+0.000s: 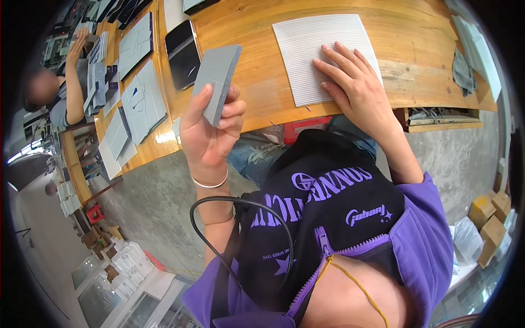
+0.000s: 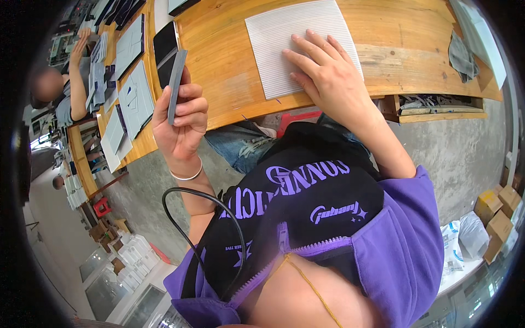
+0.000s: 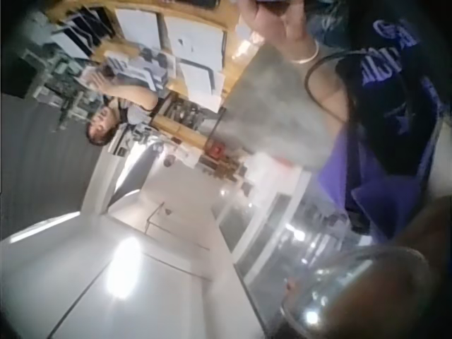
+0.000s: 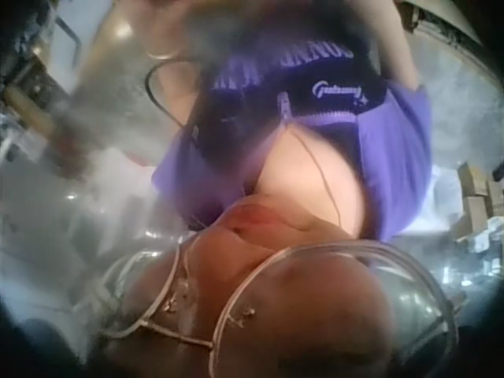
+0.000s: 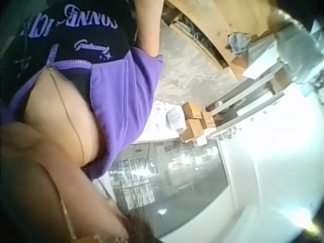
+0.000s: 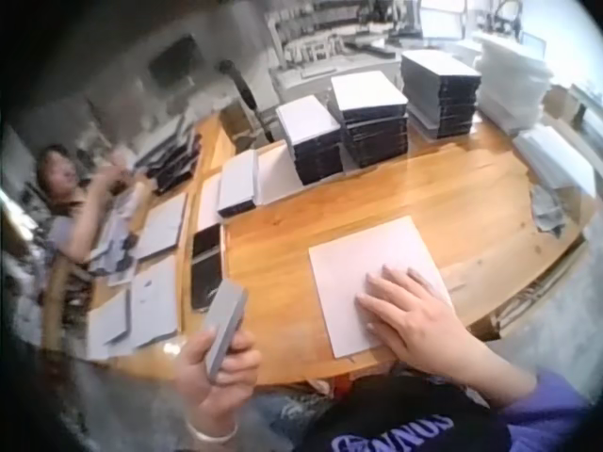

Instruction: Sorting and stacking grey industrial plates on a wooden workbench.

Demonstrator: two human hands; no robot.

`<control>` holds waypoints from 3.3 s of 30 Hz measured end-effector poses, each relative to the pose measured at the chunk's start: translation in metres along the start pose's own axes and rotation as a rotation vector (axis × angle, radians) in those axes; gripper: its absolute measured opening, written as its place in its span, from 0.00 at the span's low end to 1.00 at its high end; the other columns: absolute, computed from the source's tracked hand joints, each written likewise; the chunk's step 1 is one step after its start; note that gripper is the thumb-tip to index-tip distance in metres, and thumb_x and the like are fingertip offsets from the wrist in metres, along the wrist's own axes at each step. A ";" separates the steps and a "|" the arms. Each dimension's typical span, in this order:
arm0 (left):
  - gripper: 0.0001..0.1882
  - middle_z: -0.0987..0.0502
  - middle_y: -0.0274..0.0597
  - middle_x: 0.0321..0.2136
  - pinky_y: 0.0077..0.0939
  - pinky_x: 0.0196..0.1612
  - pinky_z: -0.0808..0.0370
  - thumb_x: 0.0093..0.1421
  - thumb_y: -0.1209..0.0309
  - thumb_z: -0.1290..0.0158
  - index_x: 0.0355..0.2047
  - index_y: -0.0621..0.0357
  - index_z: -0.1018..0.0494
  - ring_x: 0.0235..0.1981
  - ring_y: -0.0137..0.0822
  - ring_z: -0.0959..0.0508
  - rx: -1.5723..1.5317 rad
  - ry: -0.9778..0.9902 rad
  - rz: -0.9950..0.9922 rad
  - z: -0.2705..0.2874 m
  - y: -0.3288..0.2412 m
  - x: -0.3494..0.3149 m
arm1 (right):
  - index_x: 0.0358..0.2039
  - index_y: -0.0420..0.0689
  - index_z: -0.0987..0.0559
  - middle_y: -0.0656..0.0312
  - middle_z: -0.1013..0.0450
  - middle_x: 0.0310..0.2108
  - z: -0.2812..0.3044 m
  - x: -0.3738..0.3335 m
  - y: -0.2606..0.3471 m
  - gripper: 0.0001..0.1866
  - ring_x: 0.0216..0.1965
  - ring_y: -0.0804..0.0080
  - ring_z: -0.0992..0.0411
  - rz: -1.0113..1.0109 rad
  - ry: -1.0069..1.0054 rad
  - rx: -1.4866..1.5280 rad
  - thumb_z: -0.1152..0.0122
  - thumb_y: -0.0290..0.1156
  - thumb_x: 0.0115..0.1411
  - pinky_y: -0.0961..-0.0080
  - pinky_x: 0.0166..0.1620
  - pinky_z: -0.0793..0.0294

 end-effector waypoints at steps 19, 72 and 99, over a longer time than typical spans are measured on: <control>0.17 0.26 0.52 0.33 0.22 0.27 0.29 0.64 0.67 0.55 0.47 0.69 0.35 0.27 0.35 0.28 0.644 -0.412 -0.353 -0.022 0.010 -0.013 | 0.52 0.38 0.29 0.62 0.26 0.37 0.036 0.057 0.045 0.20 0.41 0.78 0.30 -0.161 -0.005 1.206 0.43 0.29 0.60 0.80 0.47 0.32; 0.36 0.38 0.88 0.46 0.22 0.13 0.22 0.67 0.50 0.68 0.60 0.76 0.52 0.26 0.54 0.19 0.329 -0.293 -0.237 -0.049 0.038 0.002 | 0.33 0.36 0.27 0.66 0.28 0.27 0.037 0.078 0.028 0.08 0.27 0.87 0.34 -0.295 -0.154 1.298 0.41 0.27 0.58 0.89 0.30 0.35; 0.20 0.25 0.58 0.36 0.39 0.27 0.16 0.60 0.71 0.51 0.46 0.79 0.37 0.33 0.49 0.19 0.750 -0.317 -0.334 -0.036 0.019 -0.005 | 0.44 0.33 0.27 0.67 0.28 0.25 0.041 0.074 0.028 0.16 0.29 0.85 0.32 -0.256 -0.059 1.273 0.39 0.31 0.59 0.89 0.32 0.33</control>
Point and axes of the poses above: each hand's wrist, its own x-axis towards the middle knuckle, its own z-axis out of the back of the hand, y = z × x, the point moved 7 cm from there along x, towards the middle knuckle
